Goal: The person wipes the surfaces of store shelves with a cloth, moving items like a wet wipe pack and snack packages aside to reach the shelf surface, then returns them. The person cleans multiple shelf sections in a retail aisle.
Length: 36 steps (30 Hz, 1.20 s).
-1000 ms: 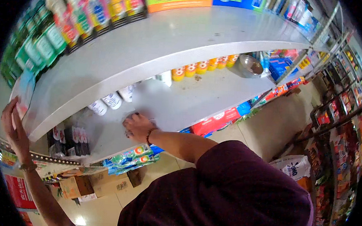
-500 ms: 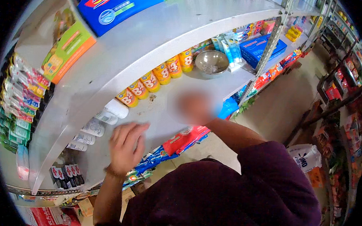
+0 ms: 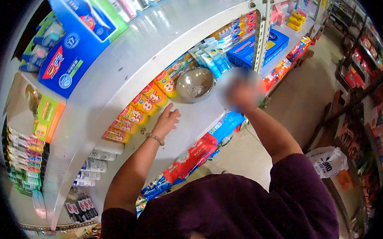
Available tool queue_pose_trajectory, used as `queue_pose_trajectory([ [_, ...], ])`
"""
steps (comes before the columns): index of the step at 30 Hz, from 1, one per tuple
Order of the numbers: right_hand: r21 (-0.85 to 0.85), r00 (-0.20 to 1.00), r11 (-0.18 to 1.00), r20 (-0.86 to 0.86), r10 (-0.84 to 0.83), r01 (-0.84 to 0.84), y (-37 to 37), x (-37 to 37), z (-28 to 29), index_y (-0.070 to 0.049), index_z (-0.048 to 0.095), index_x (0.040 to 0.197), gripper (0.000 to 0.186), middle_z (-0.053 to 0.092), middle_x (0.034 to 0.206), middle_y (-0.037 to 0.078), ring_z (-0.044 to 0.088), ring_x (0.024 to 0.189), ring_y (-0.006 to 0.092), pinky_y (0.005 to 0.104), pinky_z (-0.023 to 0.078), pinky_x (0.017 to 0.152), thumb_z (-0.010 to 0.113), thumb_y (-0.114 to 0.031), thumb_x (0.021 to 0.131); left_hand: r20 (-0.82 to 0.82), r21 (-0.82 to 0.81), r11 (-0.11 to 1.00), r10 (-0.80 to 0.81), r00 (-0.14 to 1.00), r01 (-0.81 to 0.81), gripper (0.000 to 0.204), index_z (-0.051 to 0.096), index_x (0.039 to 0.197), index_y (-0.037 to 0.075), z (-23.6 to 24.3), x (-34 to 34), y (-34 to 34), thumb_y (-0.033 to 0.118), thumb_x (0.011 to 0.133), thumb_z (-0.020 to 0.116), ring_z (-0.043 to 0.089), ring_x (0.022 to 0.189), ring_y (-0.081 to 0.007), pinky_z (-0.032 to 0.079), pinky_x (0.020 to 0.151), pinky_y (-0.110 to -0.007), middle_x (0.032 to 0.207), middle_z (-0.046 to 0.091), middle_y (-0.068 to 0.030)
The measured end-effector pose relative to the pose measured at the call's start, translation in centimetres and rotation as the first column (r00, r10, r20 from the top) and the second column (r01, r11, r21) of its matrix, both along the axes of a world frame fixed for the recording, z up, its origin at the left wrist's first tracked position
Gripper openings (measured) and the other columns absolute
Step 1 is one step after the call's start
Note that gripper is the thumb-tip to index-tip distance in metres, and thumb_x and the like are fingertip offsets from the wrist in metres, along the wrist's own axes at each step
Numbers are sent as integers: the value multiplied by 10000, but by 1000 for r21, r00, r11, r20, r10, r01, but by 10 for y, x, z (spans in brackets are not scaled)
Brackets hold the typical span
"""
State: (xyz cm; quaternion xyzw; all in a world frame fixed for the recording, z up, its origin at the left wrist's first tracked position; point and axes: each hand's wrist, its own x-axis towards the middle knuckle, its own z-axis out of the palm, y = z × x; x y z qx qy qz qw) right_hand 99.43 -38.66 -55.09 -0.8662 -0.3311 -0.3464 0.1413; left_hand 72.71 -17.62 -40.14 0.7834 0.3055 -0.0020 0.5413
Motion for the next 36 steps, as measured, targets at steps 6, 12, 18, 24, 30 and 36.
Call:
queue_pose_trajectory([
  [6,65,969,990,-222,-106,123,14,2,36,-90,579,1120,406,582,1082,106,576,978,267,458,460,823,585,-349,808,-58,-256,961,90,994,-102,579,308,1362,92,-25,57,-3,434,933,494,576,817,-165,533,679,-363,1033,622,-102],
  [12,74,932,965,-286,-221,252,23,14,41,-94,584,1118,404,583,1081,105,571,986,270,457,462,809,577,-356,812,-43,-402,906,123,991,-130,437,415,1204,93,-44,83,3,425,928,483,608,694,-198,551,640,-385,932,649,-114],
  [18,72,922,958,-299,-245,278,24,10,50,-97,588,1116,403,584,1081,104,566,993,273,456,465,795,570,-364,815,-18,-477,868,149,989,-140,328,464,1120,48,-60,89,12,290,898,467,596,598,-185,552,575,-361,834,645,-131],
  [24,46,917,954,-295,-269,295,15,-17,68,-100,593,1114,402,585,1081,103,561,1000,276,454,467,781,562,-372,819,-10,-462,868,198,980,-180,316,457,1128,33,-32,30,7,236,886,461,606,605,-180,554,560,-352,814,628,-128],
  [30,-272,883,943,-373,-285,190,35,-67,90,-93,607,1116,407,577,1098,109,537,1027,288,467,464,747,532,-378,835,17,-373,901,243,970,-219,343,415,1212,44,-21,-71,15,177,897,443,625,705,-193,548,563,-349,896,594,-119],
  [36,-536,845,843,-471,-253,-47,99,-107,25,-90,682,1070,368,553,1156,126,471,1055,333,499,455,658,490,-330,868,16,-445,826,393,919,-345,348,420,1213,47,-8,-134,6,224,918,479,624,738,-195,542,616,-347,940,600,-121],
])
